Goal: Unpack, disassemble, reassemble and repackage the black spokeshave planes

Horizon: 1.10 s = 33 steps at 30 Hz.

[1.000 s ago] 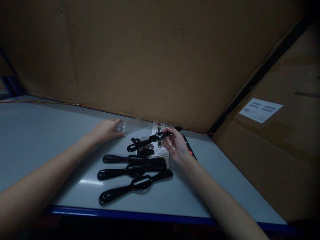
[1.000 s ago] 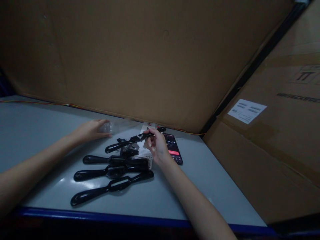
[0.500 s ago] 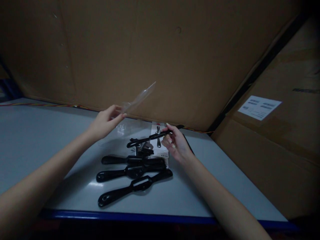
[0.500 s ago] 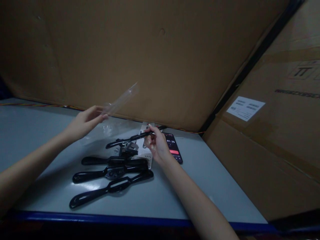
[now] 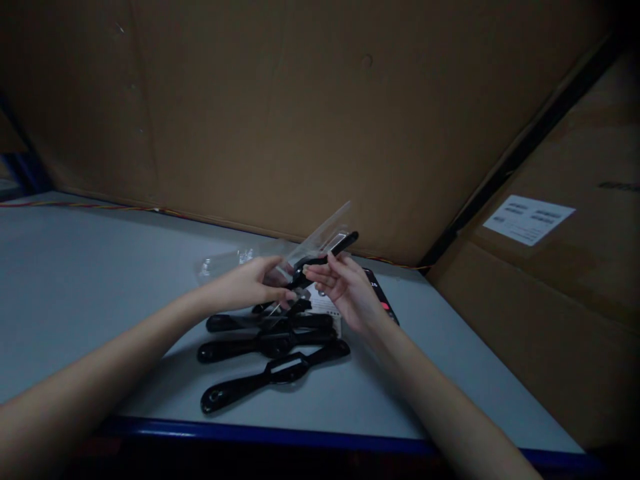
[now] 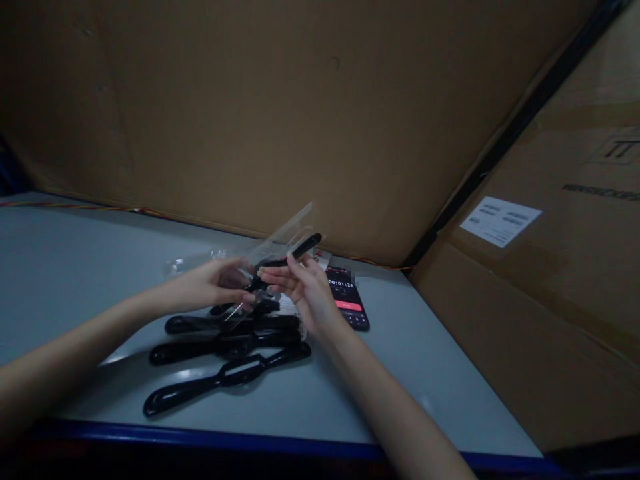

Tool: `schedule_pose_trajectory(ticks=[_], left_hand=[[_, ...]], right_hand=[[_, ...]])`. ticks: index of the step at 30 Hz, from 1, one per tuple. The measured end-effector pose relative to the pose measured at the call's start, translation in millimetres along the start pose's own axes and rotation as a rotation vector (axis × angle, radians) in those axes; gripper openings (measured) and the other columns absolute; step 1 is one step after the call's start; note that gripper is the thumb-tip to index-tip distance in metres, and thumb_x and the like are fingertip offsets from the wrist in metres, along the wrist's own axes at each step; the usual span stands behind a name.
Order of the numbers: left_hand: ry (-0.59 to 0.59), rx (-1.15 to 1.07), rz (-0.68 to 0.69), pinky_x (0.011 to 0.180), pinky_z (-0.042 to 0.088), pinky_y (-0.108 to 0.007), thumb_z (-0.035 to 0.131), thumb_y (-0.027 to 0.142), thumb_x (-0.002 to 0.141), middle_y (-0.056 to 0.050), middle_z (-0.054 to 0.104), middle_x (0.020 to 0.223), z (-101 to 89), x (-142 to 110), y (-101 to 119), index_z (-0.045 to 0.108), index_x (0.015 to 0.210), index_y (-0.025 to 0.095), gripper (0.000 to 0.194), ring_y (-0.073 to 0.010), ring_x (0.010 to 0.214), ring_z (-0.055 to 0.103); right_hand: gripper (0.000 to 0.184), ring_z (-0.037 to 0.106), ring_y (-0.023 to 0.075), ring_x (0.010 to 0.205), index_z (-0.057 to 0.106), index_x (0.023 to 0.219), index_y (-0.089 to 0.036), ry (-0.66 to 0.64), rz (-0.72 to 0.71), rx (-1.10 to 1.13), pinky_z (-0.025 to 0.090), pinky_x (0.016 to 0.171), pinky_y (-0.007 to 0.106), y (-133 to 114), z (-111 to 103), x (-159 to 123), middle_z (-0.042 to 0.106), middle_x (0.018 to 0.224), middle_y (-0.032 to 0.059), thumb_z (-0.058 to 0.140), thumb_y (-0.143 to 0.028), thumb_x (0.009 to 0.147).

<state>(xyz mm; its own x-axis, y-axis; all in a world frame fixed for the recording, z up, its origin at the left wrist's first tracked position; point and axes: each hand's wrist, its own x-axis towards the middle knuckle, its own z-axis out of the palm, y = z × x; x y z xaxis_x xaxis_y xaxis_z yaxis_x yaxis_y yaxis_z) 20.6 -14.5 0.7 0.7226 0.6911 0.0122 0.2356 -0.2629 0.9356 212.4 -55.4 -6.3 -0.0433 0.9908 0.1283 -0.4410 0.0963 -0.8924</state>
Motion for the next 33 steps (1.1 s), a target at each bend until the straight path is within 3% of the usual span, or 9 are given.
schedule_pose_trajectory(ticks=[4,9,16,20,23,25,27,30,33], left_hand=[[0.004,-0.180,-0.025,0.070,0.051,-0.035,0.065,0.026,0.074,-0.009,0.071,0.085,3.7,3.2,2.2,0.051,0.105,0.012,0.037,-0.0186,0.071,0.068],[0.001,-0.280,-0.017,0.069,0.052,-0.035,0.065,0.027,0.075,-0.011,0.071,0.085,5.1,2.6,7.9,0.056,0.091,0.012,0.024,-0.0178,0.067,0.067],[0.026,-0.310,-0.040,0.065,0.051,-0.033,0.065,0.027,0.075,-0.008,0.071,0.077,4.8,4.7,4.1,0.056,0.086,0.016,0.018,-0.0180,0.065,0.067],[0.056,-0.352,-0.078,0.066,0.052,-0.031,0.063,0.022,0.076,-0.007,0.071,0.080,1.2,6.4,-2.0,0.057,0.082,0.014,0.012,-0.0161,0.065,0.067],[0.163,-0.489,-0.127,0.073,0.052,-0.031,0.062,0.017,0.075,-0.011,0.070,0.084,-3.9,9.5,-8.9,0.059,0.085,0.011,0.012,-0.0167,0.072,0.067],[0.244,-0.591,-0.135,0.074,0.053,-0.029,0.063,0.014,0.075,-0.012,0.070,0.088,-7.4,11.1,-11.6,0.056,0.098,0.009,0.025,-0.0169,0.075,0.068],[0.284,-0.677,-0.122,0.073,0.053,-0.028,0.063,0.012,0.075,-0.013,0.070,0.090,-9.3,11.3,-10.9,0.047,0.116,0.009,0.044,-0.0168,0.076,0.068],[0.269,-0.761,-0.110,0.073,0.054,-0.029,0.061,0.007,0.074,-0.013,0.070,0.092,-8.0,9.5,-6.3,0.032,0.132,0.012,0.064,-0.0176,0.076,0.069],[0.221,-0.778,-0.082,0.076,0.054,-0.032,0.061,0.005,0.073,-0.012,0.070,0.095,-5.0,8.0,-4.6,0.027,0.136,0.018,0.073,-0.0198,0.080,0.070]], right_hand=[[0.022,0.068,0.0143,0.080,0.056,0.096,-0.021,-0.127,-0.048,0.002,0.052,0.072,0.026,-4.7,8.2,-5.1,0.071,0.097,0.0045,0.064,-0.030,0.078],[0.018,0.065,0.0123,0.072,0.057,0.086,-0.024,-0.160,-0.037,-0.063,0.051,0.073,0.029,-18.8,9.1,-7.8,0.061,0.122,0.0020,0.063,-0.038,0.076],[0.027,0.054,0.0074,0.056,0.056,0.096,-0.026,-0.109,-0.077,-0.108,0.047,0.060,0.024,-21.4,4.1,-4.5,0.064,0.110,0.0007,0.064,-0.039,0.073],[0.046,0.052,0.0073,0.053,0.047,0.114,-0.036,0.071,-0.239,-0.172,0.044,0.056,0.024,-29.5,-16.7,5.0,0.065,0.097,-0.0034,0.064,-0.041,0.072],[0.036,0.053,0.0115,0.052,0.053,0.098,-0.028,0.252,-0.255,-0.569,0.037,0.049,0.024,-28.2,-46.8,20.0,0.061,0.075,-0.0030,0.061,-0.052,0.071],[0.039,0.054,0.0149,0.057,0.055,0.073,-0.021,0.271,-0.152,-1.044,0.036,0.051,0.026,-19.4,-66.0,29.7,0.058,0.067,0.0007,0.062,-0.059,0.067],[0.045,0.057,0.0196,0.065,0.053,0.061,-0.020,0.255,-0.021,-1.442,0.036,0.056,0.028,-6.8,-79.1,36.2,0.059,0.063,0.0043,0.062,-0.064,0.063],[0.049,0.061,0.0263,0.074,0.053,0.066,-0.020,0.237,0.110,-1.681,0.036,0.060,0.031,9.4,-85.5,39.6,0.064,0.073,0.0100,0.068,-0.065,0.055],[0.052,0.062,0.0285,0.078,0.052,0.075,-0.021,0.234,0.132,-1.684,0.038,0.061,0.032,15.3,-85.0,39.8,0.066,0.081,0.0122,0.069,-0.065,0.054]])
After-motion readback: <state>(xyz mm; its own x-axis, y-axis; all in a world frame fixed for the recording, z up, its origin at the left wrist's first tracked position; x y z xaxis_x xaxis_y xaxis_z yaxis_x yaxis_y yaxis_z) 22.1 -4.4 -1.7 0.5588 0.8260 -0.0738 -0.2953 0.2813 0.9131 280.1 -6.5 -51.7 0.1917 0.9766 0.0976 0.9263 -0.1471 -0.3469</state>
